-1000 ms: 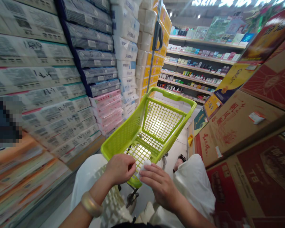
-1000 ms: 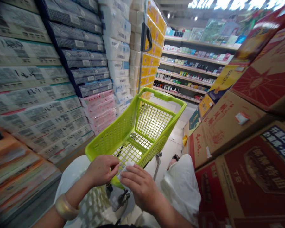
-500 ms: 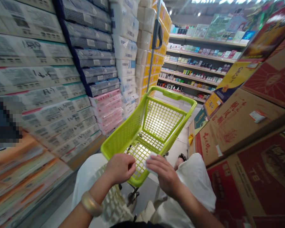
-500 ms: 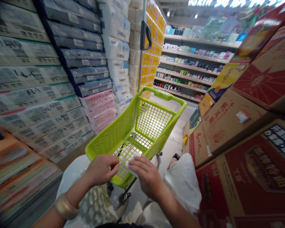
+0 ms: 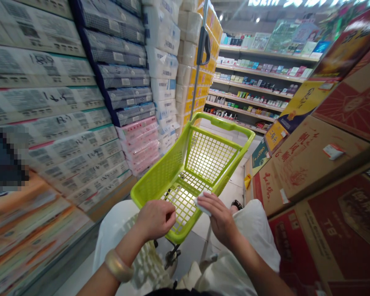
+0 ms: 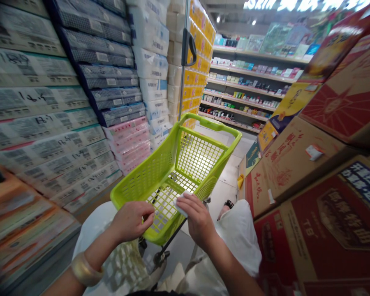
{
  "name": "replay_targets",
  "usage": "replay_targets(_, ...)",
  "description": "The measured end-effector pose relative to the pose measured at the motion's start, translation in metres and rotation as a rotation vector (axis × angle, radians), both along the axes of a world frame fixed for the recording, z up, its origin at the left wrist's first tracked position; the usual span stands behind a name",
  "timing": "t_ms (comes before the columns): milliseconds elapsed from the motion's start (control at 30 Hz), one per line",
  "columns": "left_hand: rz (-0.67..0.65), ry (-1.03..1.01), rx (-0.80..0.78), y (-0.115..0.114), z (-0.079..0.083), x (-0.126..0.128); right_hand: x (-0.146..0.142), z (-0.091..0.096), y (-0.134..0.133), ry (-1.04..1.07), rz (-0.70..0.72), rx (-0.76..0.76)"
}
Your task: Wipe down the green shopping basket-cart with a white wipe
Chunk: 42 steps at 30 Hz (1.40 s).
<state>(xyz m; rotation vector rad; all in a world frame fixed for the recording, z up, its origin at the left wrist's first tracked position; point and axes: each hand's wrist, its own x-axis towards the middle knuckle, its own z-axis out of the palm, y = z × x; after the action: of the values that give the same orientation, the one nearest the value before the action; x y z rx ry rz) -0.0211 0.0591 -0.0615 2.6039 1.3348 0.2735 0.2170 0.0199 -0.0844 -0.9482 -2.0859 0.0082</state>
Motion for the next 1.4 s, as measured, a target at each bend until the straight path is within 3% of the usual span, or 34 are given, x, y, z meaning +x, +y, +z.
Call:
replay_targets(100,0.001,-0.011,0.002,-0.001,0.000,0.000,-0.005,0.001,-0.005,-0.020,-0.013,0.003)
replay_targets(200,0.010,-0.027,0.003,-0.001,0.000,0.000,-0.016,0.000,-0.021,-0.181,0.197,-0.021)
replay_targets(267,0.011,-0.035,-0.001,-0.001,0.000,-0.001,-0.017,0.001,-0.023,-0.225,0.258,-0.033)
replay_targets(467,0.010,-0.024,-0.004,0.000,0.000,-0.002,-0.003,0.001,0.001,0.001,-0.033,0.016)
replay_targets(533,0.012,-0.027,0.002,-0.001,-0.001,-0.002,-0.010,-0.001,-0.005,-0.034,0.005,0.005)
replay_targets(667,0.020,-0.036,0.005,-0.001,-0.002,-0.004,-0.021,-0.002,-0.019,-0.201,0.234,-0.013)
replay_targets(733,0.020,-0.028,-0.004,0.000,-0.002,-0.005,-0.015,0.000,-0.013,-0.166,0.198,-0.008)
replay_targets(867,0.024,-0.012,-0.011,0.000,-0.001,-0.005,-0.001,0.002,0.005,0.001,-0.008,0.024)
replay_targets(933,0.024,-0.016,-0.008,-0.001,-0.001,-0.005,-0.005,0.000,0.002,-0.011,0.003,0.022)
replay_targets(1100,0.025,-0.031,0.003,-0.002,-0.001,-0.006,-0.014,-0.004,-0.011,-0.154,0.188,-0.024)
replay_targets(1300,0.010,-0.018,0.004,-0.002,-0.002,-0.006,0.011,0.002,0.020,0.023,-0.014,0.010)
replay_targets(1400,0.001,-0.021,0.015,-0.003,0.000,-0.005,0.009,0.001,0.016,0.029,-0.026,-0.003)
